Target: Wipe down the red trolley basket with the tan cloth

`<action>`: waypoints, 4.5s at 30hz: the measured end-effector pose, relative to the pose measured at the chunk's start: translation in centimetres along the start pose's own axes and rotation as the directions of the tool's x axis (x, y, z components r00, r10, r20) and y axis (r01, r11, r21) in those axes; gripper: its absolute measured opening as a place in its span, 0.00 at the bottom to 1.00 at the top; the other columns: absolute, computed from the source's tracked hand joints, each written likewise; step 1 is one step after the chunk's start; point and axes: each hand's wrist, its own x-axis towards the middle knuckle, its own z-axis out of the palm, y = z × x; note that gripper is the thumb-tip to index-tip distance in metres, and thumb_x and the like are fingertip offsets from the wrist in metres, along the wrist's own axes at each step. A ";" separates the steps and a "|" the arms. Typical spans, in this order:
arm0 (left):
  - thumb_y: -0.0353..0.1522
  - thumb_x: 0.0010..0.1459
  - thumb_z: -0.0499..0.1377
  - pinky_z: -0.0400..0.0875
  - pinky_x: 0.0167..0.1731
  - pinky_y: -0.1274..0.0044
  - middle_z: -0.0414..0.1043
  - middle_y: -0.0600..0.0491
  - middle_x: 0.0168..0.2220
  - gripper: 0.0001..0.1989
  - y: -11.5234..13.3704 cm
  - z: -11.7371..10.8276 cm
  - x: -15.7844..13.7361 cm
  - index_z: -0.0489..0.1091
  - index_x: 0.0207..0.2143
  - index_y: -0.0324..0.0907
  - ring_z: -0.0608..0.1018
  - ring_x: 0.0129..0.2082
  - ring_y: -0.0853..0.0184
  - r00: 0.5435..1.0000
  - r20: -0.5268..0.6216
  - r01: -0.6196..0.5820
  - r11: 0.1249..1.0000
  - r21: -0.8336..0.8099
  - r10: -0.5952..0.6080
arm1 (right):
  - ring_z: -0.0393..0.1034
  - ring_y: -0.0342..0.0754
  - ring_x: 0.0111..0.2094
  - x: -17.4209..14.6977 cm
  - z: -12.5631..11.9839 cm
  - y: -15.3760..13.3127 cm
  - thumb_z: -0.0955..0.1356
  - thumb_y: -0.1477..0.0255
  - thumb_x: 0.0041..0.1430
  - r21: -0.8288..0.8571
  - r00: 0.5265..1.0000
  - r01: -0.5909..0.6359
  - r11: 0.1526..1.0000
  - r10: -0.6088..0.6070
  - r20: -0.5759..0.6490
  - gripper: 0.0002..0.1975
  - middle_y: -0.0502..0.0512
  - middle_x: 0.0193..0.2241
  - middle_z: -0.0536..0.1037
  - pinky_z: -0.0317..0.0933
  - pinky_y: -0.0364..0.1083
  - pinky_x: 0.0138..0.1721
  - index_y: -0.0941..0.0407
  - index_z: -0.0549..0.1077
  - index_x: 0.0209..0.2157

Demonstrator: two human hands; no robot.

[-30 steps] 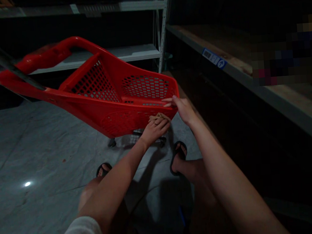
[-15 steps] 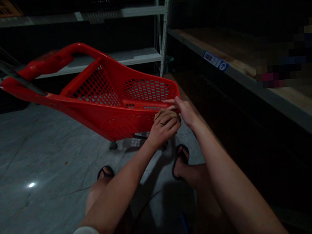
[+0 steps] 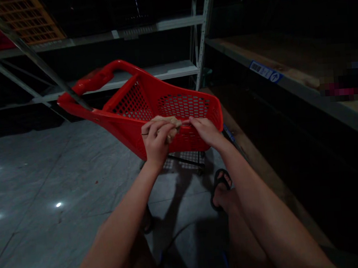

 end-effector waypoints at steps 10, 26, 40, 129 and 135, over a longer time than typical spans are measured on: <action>0.30 0.64 0.61 0.66 0.51 0.70 0.76 0.52 0.40 0.07 -5.0 2.9 -9.7 0.78 0.41 0.49 0.73 0.46 0.64 0.751 0.636 -0.219 0.976 -0.015 0.178 | 0.74 0.52 0.56 -1.5 2.6 -0.9 0.55 0.56 0.74 -0.280 0.992 0.019 0.960 -0.053 -0.114 0.25 0.50 0.51 0.84 0.58 0.53 0.62 0.45 0.81 0.52; 0.33 0.66 0.60 0.66 0.55 0.64 0.76 0.48 0.49 0.12 -4.9 -2.3 -3.7 0.76 0.50 0.50 0.72 0.52 0.59 0.966 0.247 -0.114 0.980 0.161 0.072 | 0.69 0.52 0.55 -2.8 2.8 -0.7 0.56 0.64 0.75 -0.353 0.974 0.164 0.921 -0.209 -0.091 0.22 0.52 0.48 0.83 0.40 0.60 0.64 0.43 0.81 0.50; 0.31 0.67 0.60 0.64 0.50 0.68 0.77 0.52 0.45 0.14 -5.3 -6.4 -3.9 0.76 0.51 0.55 0.75 0.47 0.63 0.936 0.237 -0.313 0.923 0.222 0.260 | 0.76 0.52 0.45 -1.8 0.2 2.5 0.59 0.69 0.69 -0.383 0.927 0.225 0.896 -0.318 -0.199 0.20 0.54 0.40 0.86 0.59 0.53 0.51 0.51 0.83 0.39; 0.33 0.63 0.58 0.60 0.62 0.49 0.77 0.49 0.34 0.06 -9.4 -14.6 1.2 0.73 0.32 0.47 0.77 0.44 0.55 0.937 -0.349 0.112 0.946 0.304 0.001 | 0.67 0.54 0.49 -4.3 12.0 -0.1 0.67 0.75 0.49 -0.039 0.569 0.141 0.989 -0.113 -0.814 0.09 0.58 0.43 0.64 0.64 0.57 0.56 0.52 0.65 0.35; 0.35 0.65 0.56 0.60 0.62 0.54 0.77 0.49 0.34 0.09 -9.2 -14.6 1.3 0.73 0.32 0.46 0.77 0.43 0.58 0.944 -0.330 0.133 0.948 0.291 -0.031 | 0.71 0.57 0.53 -8.0 21.7 -13.6 0.72 0.68 0.59 0.055 0.774 0.485 0.873 -0.400 -0.491 0.11 0.60 0.49 0.69 0.70 0.55 0.56 0.50 0.71 0.43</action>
